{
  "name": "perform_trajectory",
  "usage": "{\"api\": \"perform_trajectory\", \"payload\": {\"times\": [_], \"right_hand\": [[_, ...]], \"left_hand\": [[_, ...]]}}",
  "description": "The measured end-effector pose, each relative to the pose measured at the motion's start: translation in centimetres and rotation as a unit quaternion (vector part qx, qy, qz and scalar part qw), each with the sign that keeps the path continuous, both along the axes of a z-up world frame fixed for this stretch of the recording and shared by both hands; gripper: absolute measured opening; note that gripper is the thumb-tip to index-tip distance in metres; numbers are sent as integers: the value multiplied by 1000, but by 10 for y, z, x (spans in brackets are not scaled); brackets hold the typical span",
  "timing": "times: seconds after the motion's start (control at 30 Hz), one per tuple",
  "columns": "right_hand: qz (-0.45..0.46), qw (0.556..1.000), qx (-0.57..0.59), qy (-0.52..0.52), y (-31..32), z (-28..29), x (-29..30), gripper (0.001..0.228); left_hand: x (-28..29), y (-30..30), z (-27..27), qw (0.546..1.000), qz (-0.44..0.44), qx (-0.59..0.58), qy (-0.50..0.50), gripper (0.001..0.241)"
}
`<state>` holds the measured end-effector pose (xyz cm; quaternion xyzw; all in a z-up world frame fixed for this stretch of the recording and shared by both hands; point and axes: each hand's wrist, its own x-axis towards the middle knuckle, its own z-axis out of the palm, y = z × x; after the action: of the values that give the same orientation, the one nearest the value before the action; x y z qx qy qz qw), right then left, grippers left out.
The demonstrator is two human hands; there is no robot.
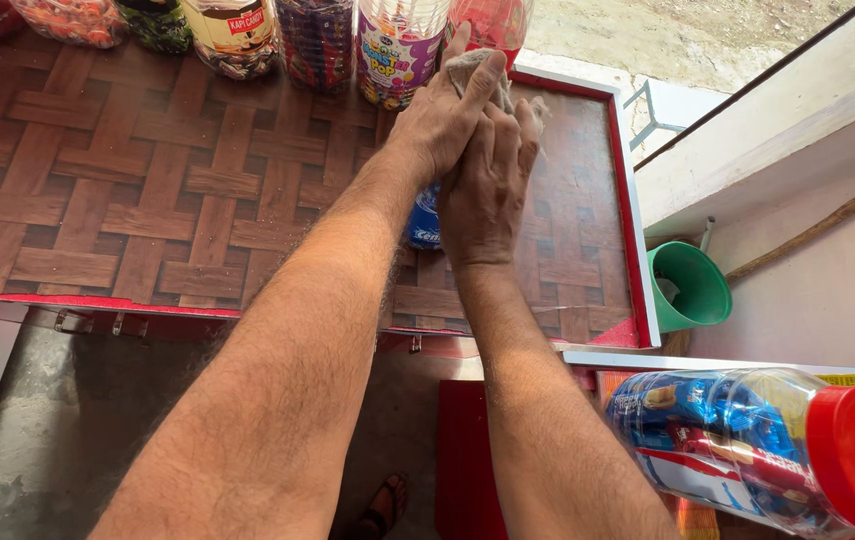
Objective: The person wipes various plastic and glass jars with a cloth on a counter and shelf.
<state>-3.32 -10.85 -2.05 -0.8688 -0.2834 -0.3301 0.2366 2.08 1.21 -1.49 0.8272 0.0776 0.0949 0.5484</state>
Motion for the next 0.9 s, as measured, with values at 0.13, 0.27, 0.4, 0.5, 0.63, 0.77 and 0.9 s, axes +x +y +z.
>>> {"api": "perform_trajectory", "payload": {"times": [0.13, 0.27, 0.4, 0.5, 0.63, 0.77, 0.9], "right_hand": [[-46, 991, 120, 23, 17, -14, -33, 52], [-77, 925, 312, 205, 25, -8, -19, 66], [-89, 723, 374, 574, 8, -7, 28, 64], [-121, 725, 383, 559, 7, -33, 20, 62], [-123, 710, 458, 521, 19, -43, 16, 57], [-30, 822, 438, 361, 20, -17, 64, 54], [0, 904, 323, 281, 26, -23, 50, 56]], "left_hand": [[-1, -8, 7, 994, 51, 81, 55, 101], [-16, -19, 27, 969, 119, 191, 100, 97], [-39, -29, 50, 931, 134, 301, 157, 88], [-42, -23, 65, 923, 86, 316, 202, 94], [-42, -8, 71, 907, 15, 357, 224, 95], [-36, -5, 62, 948, 75, 241, 196, 93], [-26, -8, 60, 950, 110, 195, 218, 95]]}}
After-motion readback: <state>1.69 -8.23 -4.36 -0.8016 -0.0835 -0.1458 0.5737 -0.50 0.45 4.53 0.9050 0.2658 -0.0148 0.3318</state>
